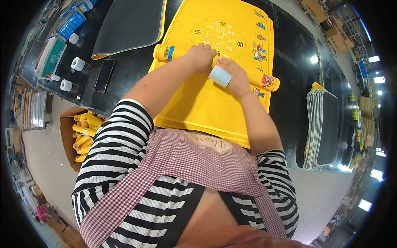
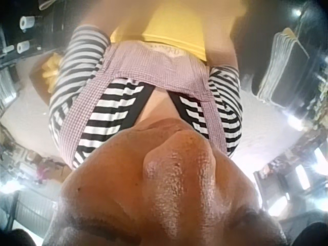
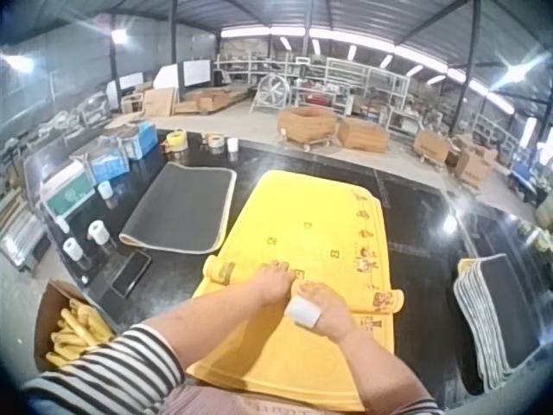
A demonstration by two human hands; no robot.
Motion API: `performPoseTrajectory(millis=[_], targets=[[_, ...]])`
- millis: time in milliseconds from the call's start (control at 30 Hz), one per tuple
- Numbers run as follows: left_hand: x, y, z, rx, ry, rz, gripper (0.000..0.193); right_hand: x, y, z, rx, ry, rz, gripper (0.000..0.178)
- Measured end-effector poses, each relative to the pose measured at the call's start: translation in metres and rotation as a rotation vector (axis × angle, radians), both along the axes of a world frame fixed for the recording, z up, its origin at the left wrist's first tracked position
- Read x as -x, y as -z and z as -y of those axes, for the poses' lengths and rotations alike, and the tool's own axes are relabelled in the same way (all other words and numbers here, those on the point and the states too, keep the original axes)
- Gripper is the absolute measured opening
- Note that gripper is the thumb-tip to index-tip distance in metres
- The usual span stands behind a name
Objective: The person rolls yellow play mats on a table, secures each roll with tape, and places the finished rolls into a cardboard box. The person repeats this process for multiple mats.
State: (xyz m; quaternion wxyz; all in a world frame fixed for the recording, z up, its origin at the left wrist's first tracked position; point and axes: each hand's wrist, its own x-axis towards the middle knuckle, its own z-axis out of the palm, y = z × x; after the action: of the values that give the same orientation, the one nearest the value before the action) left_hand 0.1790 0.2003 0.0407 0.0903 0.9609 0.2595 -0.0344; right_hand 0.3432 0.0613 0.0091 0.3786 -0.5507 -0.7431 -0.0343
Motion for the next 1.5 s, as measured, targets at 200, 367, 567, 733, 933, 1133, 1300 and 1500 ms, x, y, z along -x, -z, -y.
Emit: performPoseTrajectory(millis=[200,367,567,733,933,1133,1300,1500], targets=[[0.017,-0.020,-0.005,0.210,-0.066,-0.071,0.073,0.062,-0.020,0.105,0.550,-0.210,0.000,0.051],[0.143,-0.045,0.027,0.528,-0.400,0.214,0.076,0.016,-0.020,0.223,0.479,0.523,-0.974,0.036],[0.344,-0.051,0.116,0.861,-0.726,1.274,0.060,-0.003,-0.039,0.343,0.654,0.972,-0.867,0.033],[0.437,-0.001,0.146,0.319,-1.065,1.773,0.075,0.049,-0.069,0.321,0.630,1.030,-0.854,0.042],[0.598,0.068,0.134,-0.134,-1.769,1.821,0.075,-0.062,-0.003,0.335,0.867,0.973,-1.005,0.044],[0.690,0.134,0.134,0.126,-1.990,1.020,0.074,-0.031,-0.016,0.336,0.736,1.051,-0.903,0.050],[0.471,0.134,0.106,-0.279,-1.343,0.877,0.032,-0.033,-0.032,0.326,0.578,0.917,-0.995,0.051],[0.308,0.068,0.138,-0.218,-0.619,0.860,0.030,-0.180,0.077,0.365,0.596,1.089,-1.363,0.053]])
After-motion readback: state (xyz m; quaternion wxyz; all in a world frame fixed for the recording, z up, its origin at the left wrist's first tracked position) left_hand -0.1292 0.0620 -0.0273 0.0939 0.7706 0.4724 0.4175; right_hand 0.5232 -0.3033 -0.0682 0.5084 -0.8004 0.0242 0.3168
